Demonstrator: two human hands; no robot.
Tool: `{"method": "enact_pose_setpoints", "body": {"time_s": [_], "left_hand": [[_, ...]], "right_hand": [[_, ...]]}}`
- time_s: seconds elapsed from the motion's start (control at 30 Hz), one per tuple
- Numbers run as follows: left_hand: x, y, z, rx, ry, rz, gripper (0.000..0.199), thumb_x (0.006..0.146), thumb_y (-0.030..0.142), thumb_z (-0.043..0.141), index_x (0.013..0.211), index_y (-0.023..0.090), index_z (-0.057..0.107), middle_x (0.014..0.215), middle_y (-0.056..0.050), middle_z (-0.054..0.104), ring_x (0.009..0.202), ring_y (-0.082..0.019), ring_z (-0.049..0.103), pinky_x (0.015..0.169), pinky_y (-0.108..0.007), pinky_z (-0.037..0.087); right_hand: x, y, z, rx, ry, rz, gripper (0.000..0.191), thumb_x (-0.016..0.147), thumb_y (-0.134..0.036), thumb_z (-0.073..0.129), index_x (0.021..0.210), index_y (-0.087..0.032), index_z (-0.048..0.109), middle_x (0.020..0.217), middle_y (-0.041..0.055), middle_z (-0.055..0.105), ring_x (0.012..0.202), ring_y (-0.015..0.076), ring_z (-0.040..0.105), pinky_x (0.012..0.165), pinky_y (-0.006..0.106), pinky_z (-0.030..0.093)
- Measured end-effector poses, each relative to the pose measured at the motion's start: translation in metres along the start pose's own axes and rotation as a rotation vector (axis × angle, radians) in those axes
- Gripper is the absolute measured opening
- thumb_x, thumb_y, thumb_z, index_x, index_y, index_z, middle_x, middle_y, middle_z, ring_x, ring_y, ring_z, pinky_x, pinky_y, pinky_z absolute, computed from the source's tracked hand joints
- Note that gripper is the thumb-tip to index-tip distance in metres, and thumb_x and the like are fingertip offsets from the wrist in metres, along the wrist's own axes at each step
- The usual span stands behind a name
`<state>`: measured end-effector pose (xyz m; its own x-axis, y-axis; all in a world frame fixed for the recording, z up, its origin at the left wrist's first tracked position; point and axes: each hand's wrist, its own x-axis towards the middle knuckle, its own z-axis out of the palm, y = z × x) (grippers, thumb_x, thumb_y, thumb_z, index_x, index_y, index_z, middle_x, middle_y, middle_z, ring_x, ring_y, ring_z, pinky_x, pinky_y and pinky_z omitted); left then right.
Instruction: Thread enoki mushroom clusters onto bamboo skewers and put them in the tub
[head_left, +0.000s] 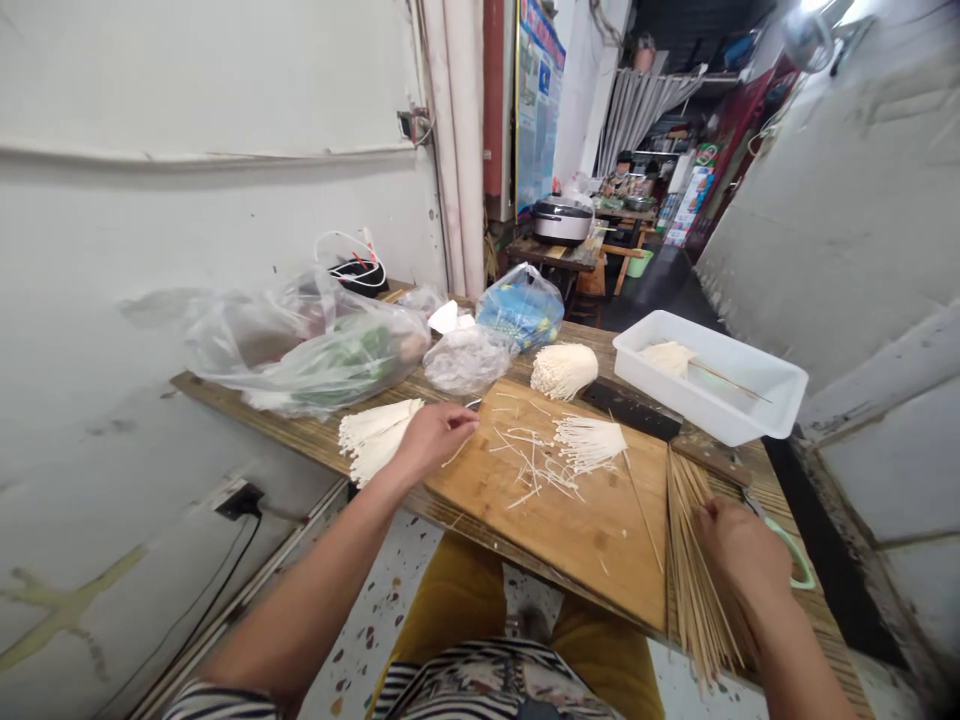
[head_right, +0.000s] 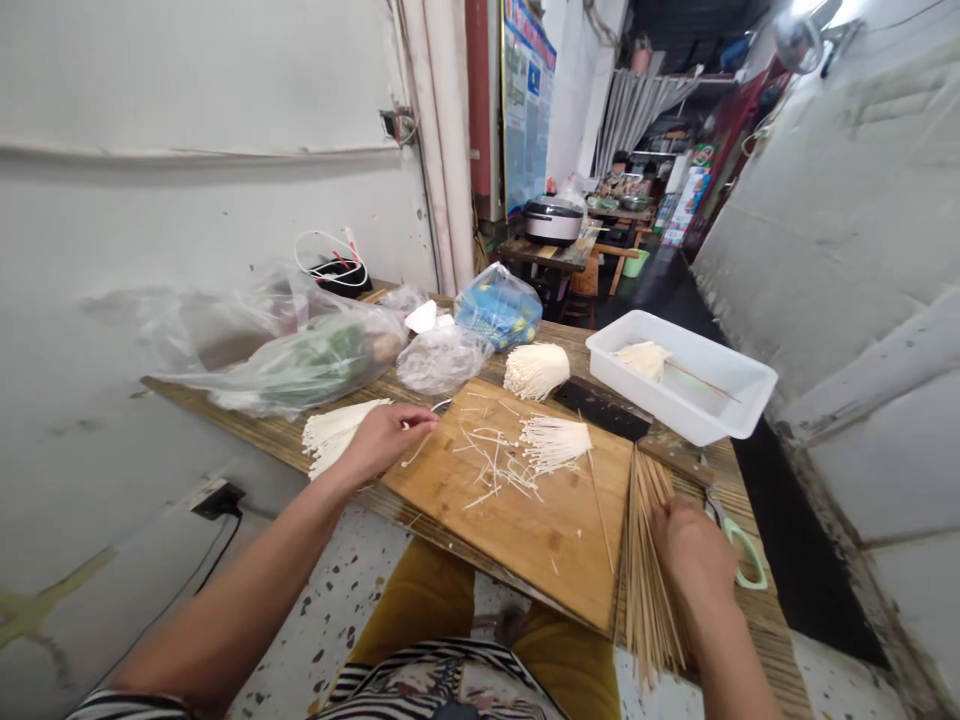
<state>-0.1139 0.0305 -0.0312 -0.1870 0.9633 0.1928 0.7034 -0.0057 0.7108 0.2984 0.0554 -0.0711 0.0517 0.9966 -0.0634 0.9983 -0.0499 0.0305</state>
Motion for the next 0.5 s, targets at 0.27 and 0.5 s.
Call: {"method": "enact_pose_setpoints", "body": {"time_s": [0.27,0.5], "left_hand": [[0.013,-0.018,-0.014,0.098,-0.030,0.023,0.035,0.078,0.037,0.054,0.101,0.019,0.072,0.104,-0.007,0.073,0.096,-0.024,0.065,0.087,-0.033,0.047],[0.037,-0.092,-0.086,0.224,-0.119,-0.074,0.041,0.070,0.044,0.056,0.102,0.022,0.072,0.116,-0.008,0.069,0.107,-0.031,0.062,0.093,-0.037,0.045]], "right_hand": [[0.007,0.014,0.004,-0.016,-0.012,-0.005,0.034,0.092,-0.030,0.033,0.077,-0.017,0.061,0.078,0.0160,0.069,0.072,0.0295,0.067,0.056,0.034,0.037],[0.016,0.042,0.009,0.027,-0.056,-0.139,0.028,0.087,-0.030,0.044,0.062,-0.024,0.053,0.068,0.0134,0.067,0.068,0.0269,0.066,0.059,0.035,0.040]]}}
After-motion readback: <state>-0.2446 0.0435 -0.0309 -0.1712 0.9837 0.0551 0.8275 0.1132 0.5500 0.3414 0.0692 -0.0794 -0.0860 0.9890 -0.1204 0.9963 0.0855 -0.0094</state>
